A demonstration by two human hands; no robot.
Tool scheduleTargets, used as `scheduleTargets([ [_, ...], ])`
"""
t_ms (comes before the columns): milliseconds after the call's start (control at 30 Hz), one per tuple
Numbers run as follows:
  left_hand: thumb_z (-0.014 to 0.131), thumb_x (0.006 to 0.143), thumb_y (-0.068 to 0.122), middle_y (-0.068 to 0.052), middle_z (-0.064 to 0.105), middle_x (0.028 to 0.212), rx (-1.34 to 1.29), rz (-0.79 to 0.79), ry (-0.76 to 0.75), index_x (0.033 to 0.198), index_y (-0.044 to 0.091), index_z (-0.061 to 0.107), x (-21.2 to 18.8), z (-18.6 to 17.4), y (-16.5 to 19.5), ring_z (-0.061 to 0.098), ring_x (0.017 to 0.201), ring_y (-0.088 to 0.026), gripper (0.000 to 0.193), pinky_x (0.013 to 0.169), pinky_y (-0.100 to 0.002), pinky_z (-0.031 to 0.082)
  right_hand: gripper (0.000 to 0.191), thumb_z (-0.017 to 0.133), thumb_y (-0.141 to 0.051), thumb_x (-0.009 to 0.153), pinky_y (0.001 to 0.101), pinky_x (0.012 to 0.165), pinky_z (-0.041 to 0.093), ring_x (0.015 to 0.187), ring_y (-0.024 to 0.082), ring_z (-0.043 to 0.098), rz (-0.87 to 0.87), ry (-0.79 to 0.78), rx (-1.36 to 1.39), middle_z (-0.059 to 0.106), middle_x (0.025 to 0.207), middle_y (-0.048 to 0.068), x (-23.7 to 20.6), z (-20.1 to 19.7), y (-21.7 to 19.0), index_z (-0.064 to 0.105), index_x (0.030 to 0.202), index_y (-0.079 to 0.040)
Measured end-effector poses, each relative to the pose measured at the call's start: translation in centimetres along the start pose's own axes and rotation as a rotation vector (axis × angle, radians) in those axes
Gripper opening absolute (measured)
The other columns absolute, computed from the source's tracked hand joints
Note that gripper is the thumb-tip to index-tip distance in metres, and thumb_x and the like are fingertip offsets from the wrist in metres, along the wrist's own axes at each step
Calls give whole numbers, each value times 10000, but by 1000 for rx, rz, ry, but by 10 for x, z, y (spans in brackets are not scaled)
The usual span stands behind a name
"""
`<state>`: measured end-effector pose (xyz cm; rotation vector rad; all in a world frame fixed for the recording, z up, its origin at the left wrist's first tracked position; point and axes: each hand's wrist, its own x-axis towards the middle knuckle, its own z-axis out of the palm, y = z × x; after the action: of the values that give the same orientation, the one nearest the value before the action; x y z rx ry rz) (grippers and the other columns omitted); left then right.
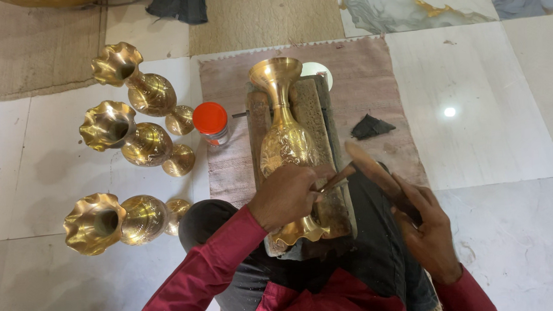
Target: The person sits on the floor and works an engraved brass vase held against a padded support, striking a punch held against the vase surface with a wooden mallet in the other hand to emboss the decorative pattern. Several finished brass vases lie on the floor beside the work area.
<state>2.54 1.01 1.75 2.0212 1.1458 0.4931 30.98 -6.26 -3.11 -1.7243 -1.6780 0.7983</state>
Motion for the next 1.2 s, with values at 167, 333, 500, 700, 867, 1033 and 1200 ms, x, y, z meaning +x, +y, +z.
scheduleTargets([
  [167,733,886,156,-158,724,721,-22,-138,-80,1335,158,633,-3,3,3,729,610,-325,460,655,-450,567,686,652,52,853,340,923,569,1154,258,660,-16,-117,2,637,1250,125,2,10,-5,532,1487,-180],
  [333,769,853,149,-176,704,658,5,-82,-18,1303,91,662,-2,9,-1,728,605,-300,467,665,-447,567,718,678,55,820,362,883,564,1104,273,677,3,-138,-16,649,1206,127,6,14,-12,544,1477,-201],
  [500,753,856,136,-168,700,633,-3,-111,-31,1284,91,674,-1,15,-5,724,591,-289,438,681,-452,573,656,669,38,851,385,884,569,1066,268,692,39,-100,-37,667,1155,125,9,10,-18,587,1455,-203],
  [700,741,870,139,-155,716,701,22,-198,-82,1284,125,661,1,14,1,741,631,-304,421,685,-463,584,656,661,57,833,370,933,574,1135,280,660,-36,-108,-103,635,1239,136,13,3,-5,590,1443,-176],
  [867,779,836,135,-164,727,770,114,-126,-54,1204,132,695,4,12,5,739,762,-348,378,719,-506,571,533,650,13,890,372,995,561,1223,263,647,108,-77,320,650,1285,117,14,-4,16,553,1409,-58],
  [1033,789,803,127,-165,730,796,145,-103,-104,1253,143,677,11,16,1,748,774,-336,464,754,-491,588,583,639,13,883,377,1019,549,1260,262,621,187,-72,391,625,1339,103,8,-5,23,526,1451,-49],
  [1200,808,791,130,-155,732,811,153,-83,-143,1272,138,664,17,21,-4,756,784,-311,503,762,-479,597,650,647,18,861,384,1002,560,1261,269,619,204,-86,107,620,1344,136,3,-6,19,553,1496,-90],
])
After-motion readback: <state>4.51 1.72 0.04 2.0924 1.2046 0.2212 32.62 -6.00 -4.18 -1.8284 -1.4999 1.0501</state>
